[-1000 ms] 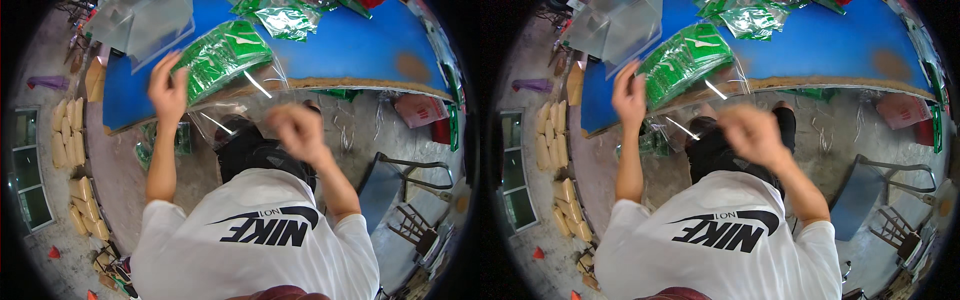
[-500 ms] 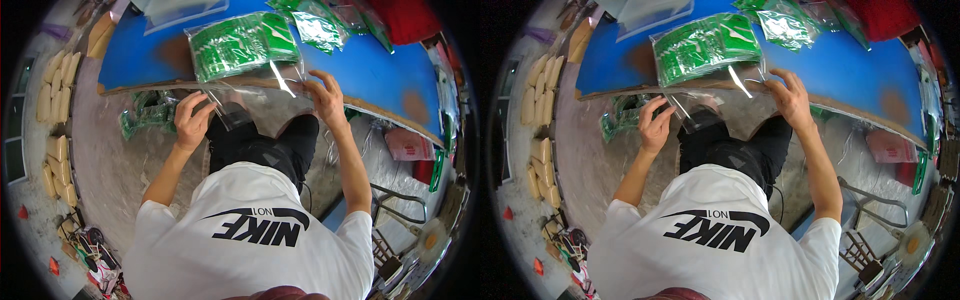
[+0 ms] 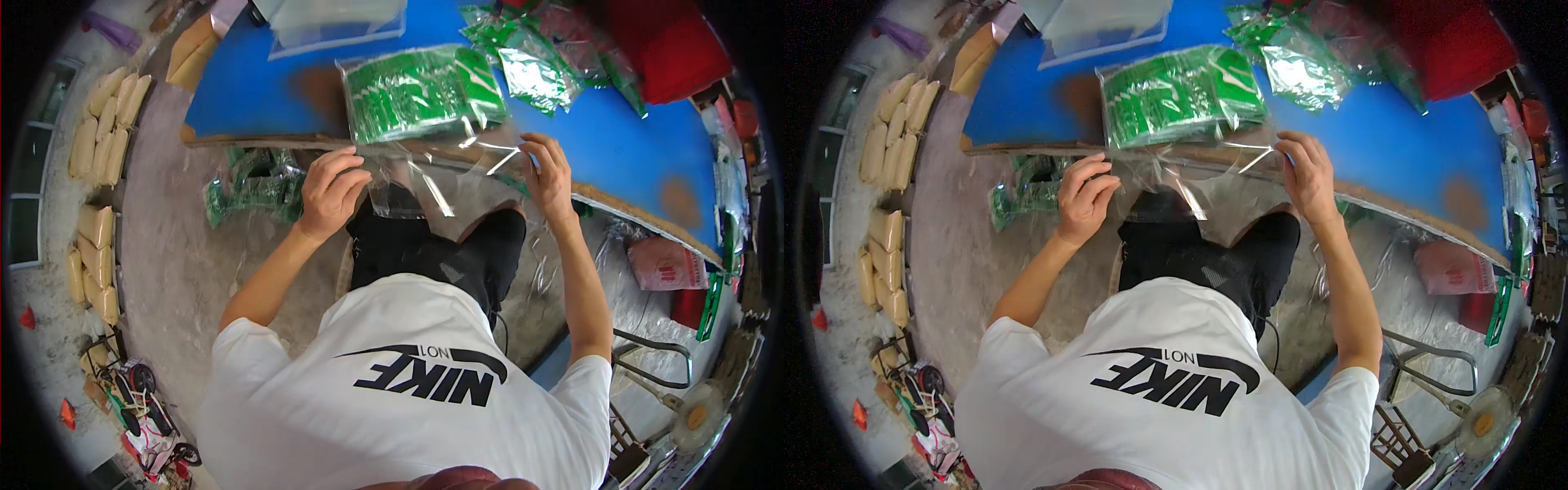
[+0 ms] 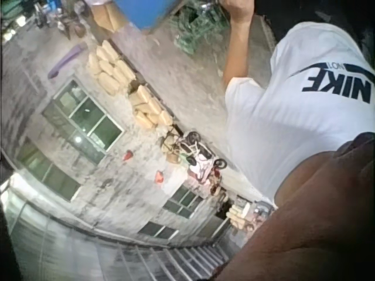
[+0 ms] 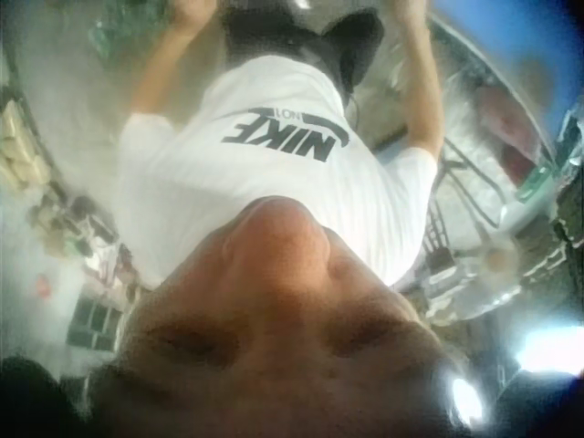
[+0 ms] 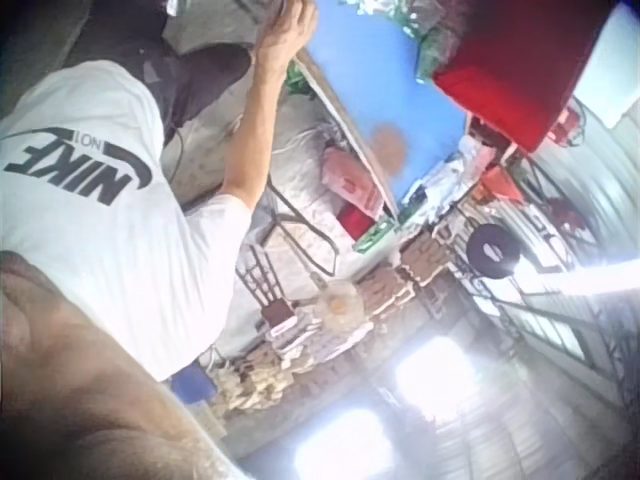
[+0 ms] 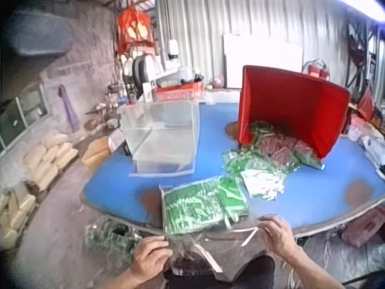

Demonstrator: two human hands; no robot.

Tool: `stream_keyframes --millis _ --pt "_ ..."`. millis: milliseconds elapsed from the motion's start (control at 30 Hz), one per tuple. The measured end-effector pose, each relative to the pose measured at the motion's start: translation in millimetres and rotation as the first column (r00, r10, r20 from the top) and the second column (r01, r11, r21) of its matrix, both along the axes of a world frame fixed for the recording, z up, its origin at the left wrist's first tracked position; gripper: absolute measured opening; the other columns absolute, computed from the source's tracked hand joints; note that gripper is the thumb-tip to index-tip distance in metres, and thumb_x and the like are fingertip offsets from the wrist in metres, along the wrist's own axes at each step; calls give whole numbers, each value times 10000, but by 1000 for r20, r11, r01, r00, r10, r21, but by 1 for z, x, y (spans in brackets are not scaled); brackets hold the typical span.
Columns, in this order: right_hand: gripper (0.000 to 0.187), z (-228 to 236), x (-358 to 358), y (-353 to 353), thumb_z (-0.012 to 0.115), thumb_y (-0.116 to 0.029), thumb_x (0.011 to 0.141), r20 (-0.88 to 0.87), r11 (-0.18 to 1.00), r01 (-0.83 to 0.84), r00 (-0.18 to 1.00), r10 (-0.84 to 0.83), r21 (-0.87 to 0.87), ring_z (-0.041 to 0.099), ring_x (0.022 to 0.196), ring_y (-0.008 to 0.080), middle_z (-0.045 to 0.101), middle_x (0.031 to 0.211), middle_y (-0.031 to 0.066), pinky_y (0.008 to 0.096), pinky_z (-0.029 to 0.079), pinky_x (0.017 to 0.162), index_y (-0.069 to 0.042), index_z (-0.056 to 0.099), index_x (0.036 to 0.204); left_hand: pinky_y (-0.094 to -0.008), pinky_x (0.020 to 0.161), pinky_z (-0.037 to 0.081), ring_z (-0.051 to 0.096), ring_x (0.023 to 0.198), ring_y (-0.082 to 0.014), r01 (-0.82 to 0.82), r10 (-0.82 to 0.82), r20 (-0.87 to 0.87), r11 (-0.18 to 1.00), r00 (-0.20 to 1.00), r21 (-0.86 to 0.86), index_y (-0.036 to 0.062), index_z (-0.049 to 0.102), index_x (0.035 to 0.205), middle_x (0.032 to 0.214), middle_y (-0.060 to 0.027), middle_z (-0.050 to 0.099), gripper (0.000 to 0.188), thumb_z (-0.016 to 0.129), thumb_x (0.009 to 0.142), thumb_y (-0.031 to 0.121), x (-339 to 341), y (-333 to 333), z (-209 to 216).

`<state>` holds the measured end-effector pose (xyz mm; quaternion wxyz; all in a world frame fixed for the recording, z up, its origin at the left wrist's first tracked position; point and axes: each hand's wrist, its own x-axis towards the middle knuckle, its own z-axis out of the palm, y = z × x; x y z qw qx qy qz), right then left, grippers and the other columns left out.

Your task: Sorting small green plastic packets and placing them into a larger plastic bag.

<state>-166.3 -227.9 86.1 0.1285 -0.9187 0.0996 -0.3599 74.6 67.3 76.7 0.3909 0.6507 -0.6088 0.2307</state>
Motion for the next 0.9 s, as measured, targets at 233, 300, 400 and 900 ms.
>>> stream_keyframes --millis 233,300,400,900 --pt "161 115 86 -62 632 -130 960 270 939 -11 959 -88 344 678 905 209 713 973 138 326 508 821 -1 666 1048 -291 880 488 624 971 -146 -97 -48 -508 962 860 -255 19 655 958 980 -51 675 85 657 947 103 80 -70 122" --pt "160 143 97 -74 634 -137 964 295 915 -48 952 -79 399 668 890 170 715 962 123 310 506 810 -1 667 1043 -241 835 461 559 893 -56 -69 -119 -582 954 804 -291 20 666 1036 999 -3 657 138 624 992 144 111 -82 147" --pt "155 155 98 -76 627 -140 970 366 915 -94 929 -62 392 641 840 144 703 920 99 288 502 784 -3 667 1032 -248 856 462 568 906 -71 33 -288 -622 921 728 -388 29 665 1048 1033 -16 673 145 617 996 157 123 -83 162" --pt "236 128 90 -42 574 -203 1030 312 582 -376 926 211 722 627 986 113 711 1059 61 286 485 911 -4 664 1120 -324 992 510 683 1055 -201 243 -354 -783 934 512 -263 -36 702 1093 1084 -137 727 243 590 1016 166 105 -81 112"
